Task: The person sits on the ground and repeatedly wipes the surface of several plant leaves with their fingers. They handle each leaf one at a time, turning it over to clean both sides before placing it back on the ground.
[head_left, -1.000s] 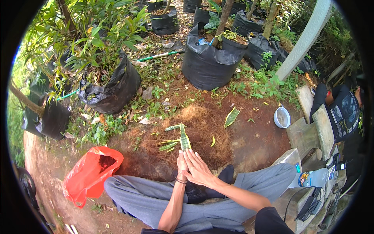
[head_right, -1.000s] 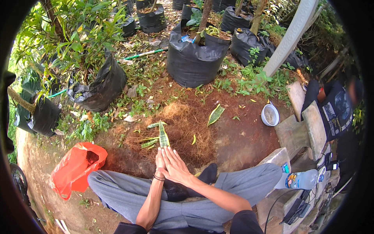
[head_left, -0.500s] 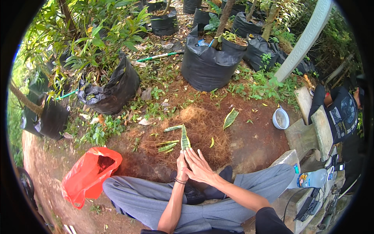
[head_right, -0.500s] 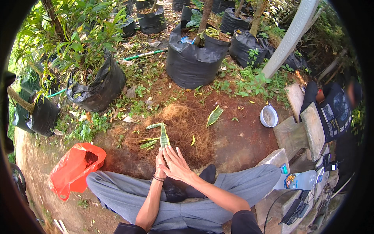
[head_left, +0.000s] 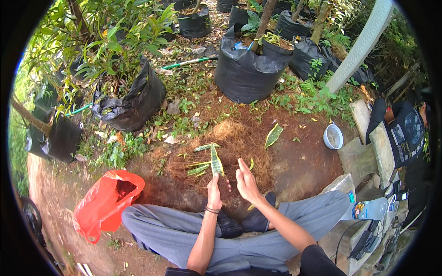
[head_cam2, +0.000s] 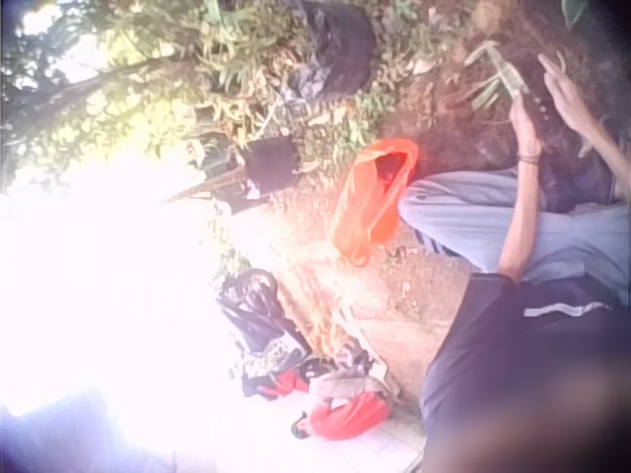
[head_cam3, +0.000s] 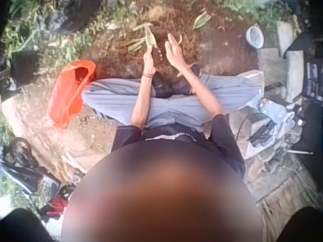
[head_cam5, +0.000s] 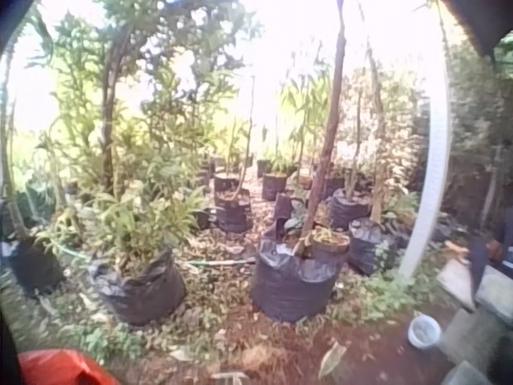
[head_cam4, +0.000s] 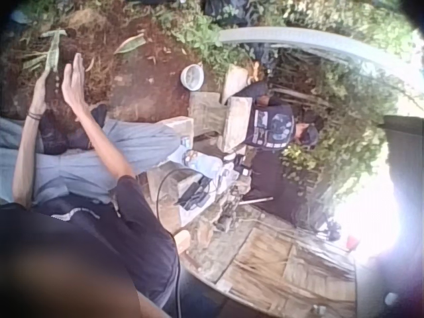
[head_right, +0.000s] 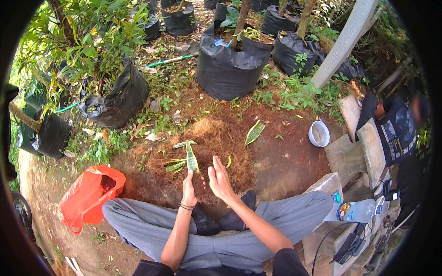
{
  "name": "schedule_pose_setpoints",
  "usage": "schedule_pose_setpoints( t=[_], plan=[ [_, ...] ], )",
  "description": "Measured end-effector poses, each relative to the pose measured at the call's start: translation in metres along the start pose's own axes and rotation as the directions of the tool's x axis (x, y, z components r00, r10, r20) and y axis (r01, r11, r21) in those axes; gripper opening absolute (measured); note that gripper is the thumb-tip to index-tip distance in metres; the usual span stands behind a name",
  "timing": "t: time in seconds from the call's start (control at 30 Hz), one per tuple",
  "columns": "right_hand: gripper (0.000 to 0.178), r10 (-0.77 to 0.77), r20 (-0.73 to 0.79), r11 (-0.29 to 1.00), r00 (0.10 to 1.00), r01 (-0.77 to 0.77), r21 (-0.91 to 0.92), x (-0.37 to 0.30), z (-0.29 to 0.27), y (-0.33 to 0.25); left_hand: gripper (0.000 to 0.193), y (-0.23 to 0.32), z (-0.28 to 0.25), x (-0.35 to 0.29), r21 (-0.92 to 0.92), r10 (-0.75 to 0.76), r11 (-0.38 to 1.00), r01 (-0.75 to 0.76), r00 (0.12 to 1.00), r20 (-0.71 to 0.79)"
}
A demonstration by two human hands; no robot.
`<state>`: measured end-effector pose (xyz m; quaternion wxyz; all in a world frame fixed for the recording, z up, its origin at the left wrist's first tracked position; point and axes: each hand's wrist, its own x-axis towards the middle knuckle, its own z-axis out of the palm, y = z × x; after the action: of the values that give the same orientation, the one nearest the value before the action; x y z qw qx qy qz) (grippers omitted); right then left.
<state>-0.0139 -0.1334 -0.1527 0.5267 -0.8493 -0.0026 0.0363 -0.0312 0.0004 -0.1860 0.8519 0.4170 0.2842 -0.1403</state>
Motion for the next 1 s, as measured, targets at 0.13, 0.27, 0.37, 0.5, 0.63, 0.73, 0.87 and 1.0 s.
schedule_pose_setpoints(
  t=[0.13, 0.27, 0.37, 0.5, 0.63, 0.73, 0.87, 1.0],
  plan=[
    [0.058, 0.09, 0.033, 0.988, 0.995, -0.094, 0.122, 0.01, 0.001, 0.012, 0.035, -0.002, 0.003, -0.001, 0.036, 0.032, 0.999, -0.034, 0.999, 0.031],
    [0.058, 0.208, 0.187, 0.895, 0.96, -0.264, 0.36, 0.015, 0.009, 0.007, 0.034, 0.0, 0.004, -0.003, 0.044, 0.015, 0.999, -0.015, 1.0, 0.004],
    [0.058, 0.279, 0.297, 0.774, 0.913, -0.396, 0.494, 0.014, 0.014, -0.001, 0.033, 0.002, 0.004, -0.004, -0.087, -0.022, 0.996, 0.025, 0.999, 0.04],
    [0.047, 0.28, 0.317, 0.81, 0.906, -0.4, 0.429, 0.011, 0.015, -0.001, 0.03, 0.001, 0.004, -0.003, 0.022, 0.025, 0.999, -0.027, 0.998, 0.062],
    [0.03, 0.349, 0.11, 0.769, 0.931, -0.352, 0.535, 0.017, 0.013, 0.015, 0.027, 0.001, 0.002, -0.002, 0.046, 0.01, 0.999, -0.012, 0.999, 0.036],
    [0.026, 0.348, 0.018, 0.78, 0.937, -0.3, 0.549, 0.019, 0.001, 0.031, 0.028, 0.001, 0.001, 0.0, 0.018, 0.017, 1.0, -0.018, 1.0, 0.02],
    [0.025, 0.377, 0.052, 0.756, 0.925, -0.34, 0.559, 0.016, -0.008, 0.043, 0.033, 0.002, 0.001, 0.001, -0.101, -0.002, 0.995, 0.006, 0.999, 0.041],
    [0.028, 0.381, 0.132, 0.726, 0.915, -0.385, 0.571, 0.011, -0.005, 0.044, 0.035, 0.002, 0.001, 0.001, -0.047, 0.024, 0.999, -0.023, 0.999, 0.036]
  ],
)
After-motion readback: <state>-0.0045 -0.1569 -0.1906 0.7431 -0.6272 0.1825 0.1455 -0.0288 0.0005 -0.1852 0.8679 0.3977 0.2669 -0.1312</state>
